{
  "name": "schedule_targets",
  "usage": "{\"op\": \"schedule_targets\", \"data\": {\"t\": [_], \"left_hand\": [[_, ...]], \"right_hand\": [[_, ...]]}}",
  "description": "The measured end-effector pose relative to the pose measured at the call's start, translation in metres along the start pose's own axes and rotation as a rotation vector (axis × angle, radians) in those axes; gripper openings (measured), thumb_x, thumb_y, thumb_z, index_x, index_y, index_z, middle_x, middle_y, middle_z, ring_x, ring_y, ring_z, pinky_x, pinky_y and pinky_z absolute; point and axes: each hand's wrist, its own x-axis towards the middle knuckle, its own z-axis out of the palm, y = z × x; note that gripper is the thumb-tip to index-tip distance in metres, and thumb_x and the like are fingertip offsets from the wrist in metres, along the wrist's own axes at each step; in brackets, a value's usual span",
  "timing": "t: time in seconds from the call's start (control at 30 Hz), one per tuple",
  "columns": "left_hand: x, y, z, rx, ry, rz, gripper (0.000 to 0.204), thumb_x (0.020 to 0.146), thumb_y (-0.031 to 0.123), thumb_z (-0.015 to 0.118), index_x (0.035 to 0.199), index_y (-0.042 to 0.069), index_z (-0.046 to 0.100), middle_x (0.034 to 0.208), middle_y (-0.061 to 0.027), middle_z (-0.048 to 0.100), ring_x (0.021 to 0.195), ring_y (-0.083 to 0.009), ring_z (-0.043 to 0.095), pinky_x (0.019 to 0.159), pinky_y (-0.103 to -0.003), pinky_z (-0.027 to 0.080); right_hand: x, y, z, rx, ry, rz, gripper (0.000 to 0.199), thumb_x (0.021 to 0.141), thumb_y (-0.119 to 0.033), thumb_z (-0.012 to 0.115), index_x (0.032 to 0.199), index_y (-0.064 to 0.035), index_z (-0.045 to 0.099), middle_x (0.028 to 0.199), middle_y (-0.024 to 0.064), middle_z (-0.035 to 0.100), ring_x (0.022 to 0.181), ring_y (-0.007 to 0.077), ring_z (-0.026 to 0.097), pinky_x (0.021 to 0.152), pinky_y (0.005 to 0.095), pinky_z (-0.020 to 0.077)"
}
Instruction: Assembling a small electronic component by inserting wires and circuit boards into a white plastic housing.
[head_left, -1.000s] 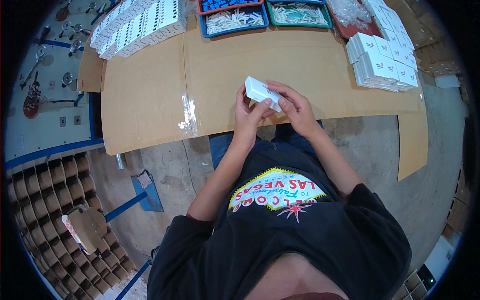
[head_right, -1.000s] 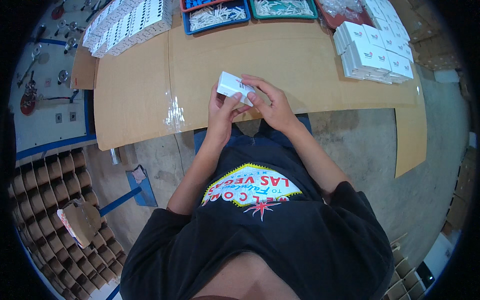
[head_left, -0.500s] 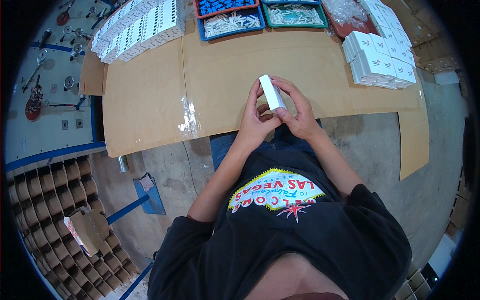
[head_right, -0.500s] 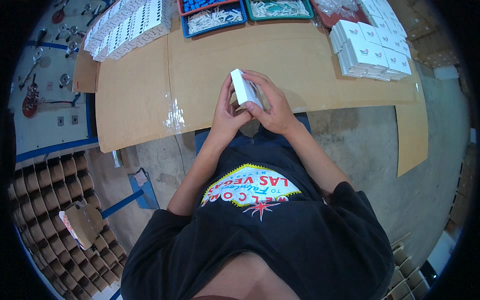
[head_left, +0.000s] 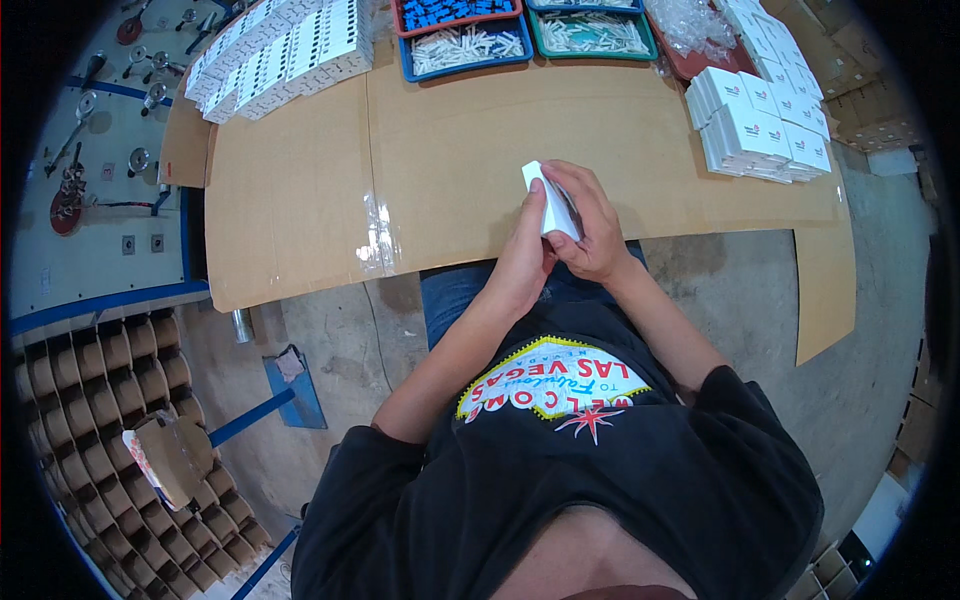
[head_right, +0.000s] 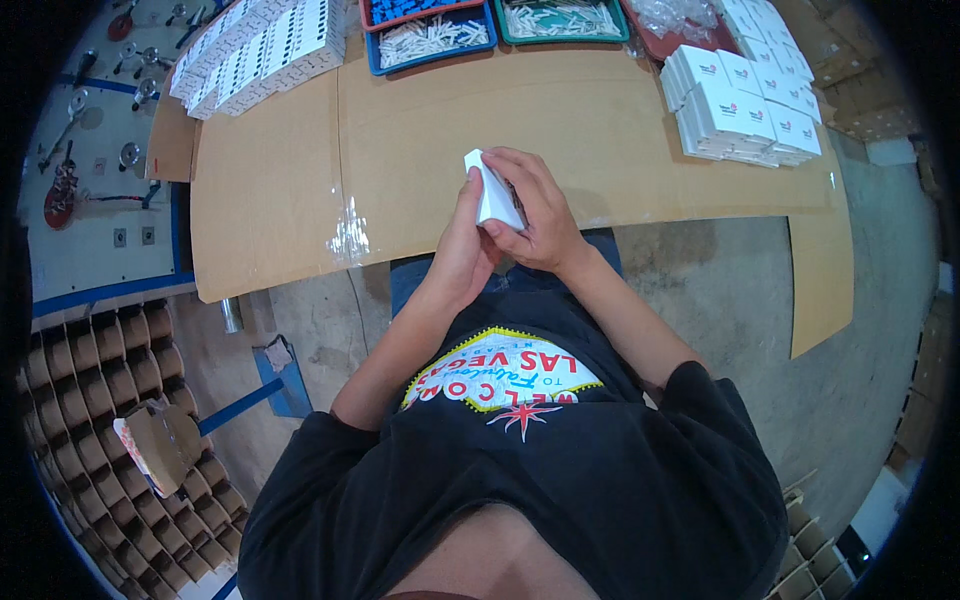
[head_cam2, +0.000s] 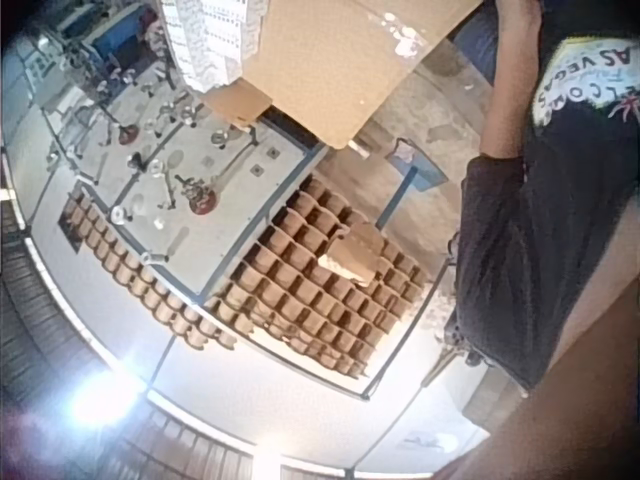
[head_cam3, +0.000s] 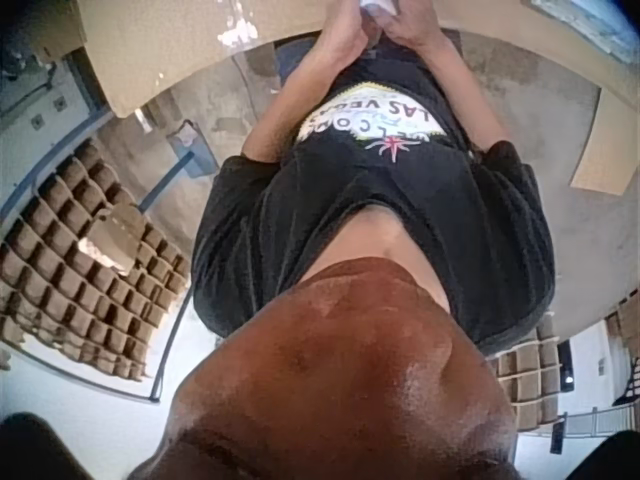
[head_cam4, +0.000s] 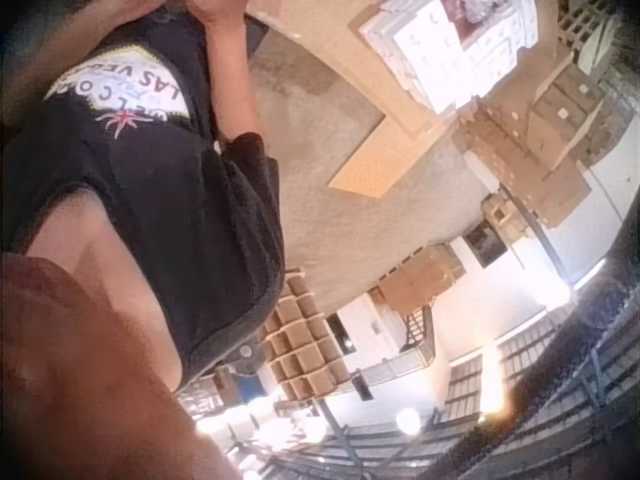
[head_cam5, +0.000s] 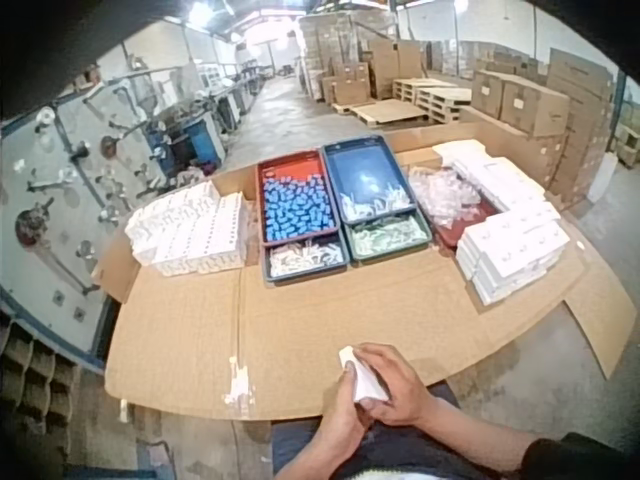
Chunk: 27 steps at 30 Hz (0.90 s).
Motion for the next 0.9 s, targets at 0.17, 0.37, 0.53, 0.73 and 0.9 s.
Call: {"op": "schedule_targets", "data": {"t": [0.17,0.37,0.53,0.73,0.9], "left_hand": [[0.001,-0.003,-0.001,-0.042,0.057,0.096,0.061,0.103,0.060,0.049,0.138,0.011,0.050,0.123,-0.0041,0.059,0.112,-0.0140,0.060,0.097,-0.033,0.050],[0.005,-0.008,-0.003,-0.022,0.090,0.144,0.058,0.105,0.057,0.048,0.138,0.009,0.049,0.121,-0.0045,0.059,0.110,-0.0149,0.059,0.096,-0.033,0.049],[0.012,-0.015,-0.012,0.028,0.093,0.181,0.056,0.106,0.054,0.047,0.138,0.008,0.050,0.120,-0.0049,0.059,0.110,-0.0150,0.059,0.096,-0.032,0.048],[0.013,-0.019,-0.018,0.052,0.110,0.175,0.055,0.107,0.052,0.047,0.136,0.006,0.051,0.116,-0.0044,0.060,0.106,-0.0143,0.059,0.093,-0.032,0.049],[0.016,-0.024,-0.022,0.053,0.114,0.197,0.054,0.107,0.052,0.047,0.135,0.006,0.052,0.115,-0.0042,0.060,0.105,-0.0139,0.059,0.092,-0.032,0.049]], "right_hand": [[0.002,0.002,0.003,-0.056,-0.028,-0.072,0.066,0.099,-0.047,0.059,0.140,0.0046,0.053,0.141,0.0273,0.056,0.125,0.0447,0.057,0.105,0.0471,0.0460],[-0.001,0.000,0.011,-0.084,-0.008,-0.104,0.064,0.106,-0.043,0.049,0.144,0.0082,0.048,0.142,0.0288,0.055,0.126,0.0466,0.058,0.106,0.0477,0.0462],[-0.004,0.002,0.013,-0.091,-0.020,-0.105,0.065,0.108,-0.043,0.044,0.146,0.0099,0.045,0.143,0.0293,0.054,0.127,0.0471,0.057,0.107,0.0474,0.0459],[-0.008,0.002,0.019,-0.052,-0.007,-0.072,0.064,0.109,-0.043,0.040,0.145,0.0099,0.046,0.143,0.0296,0.054,0.128,0.0473,0.056,0.108,0.0477,0.0454],[-0.010,0.003,0.021,-0.029,-0.018,-0.064,0.063,0.109,-0.042,0.039,0.144,0.0103,0.047,0.142,0.0297,0.055,0.126,0.0474,0.057,0.107,0.0473,0.0455]]}}
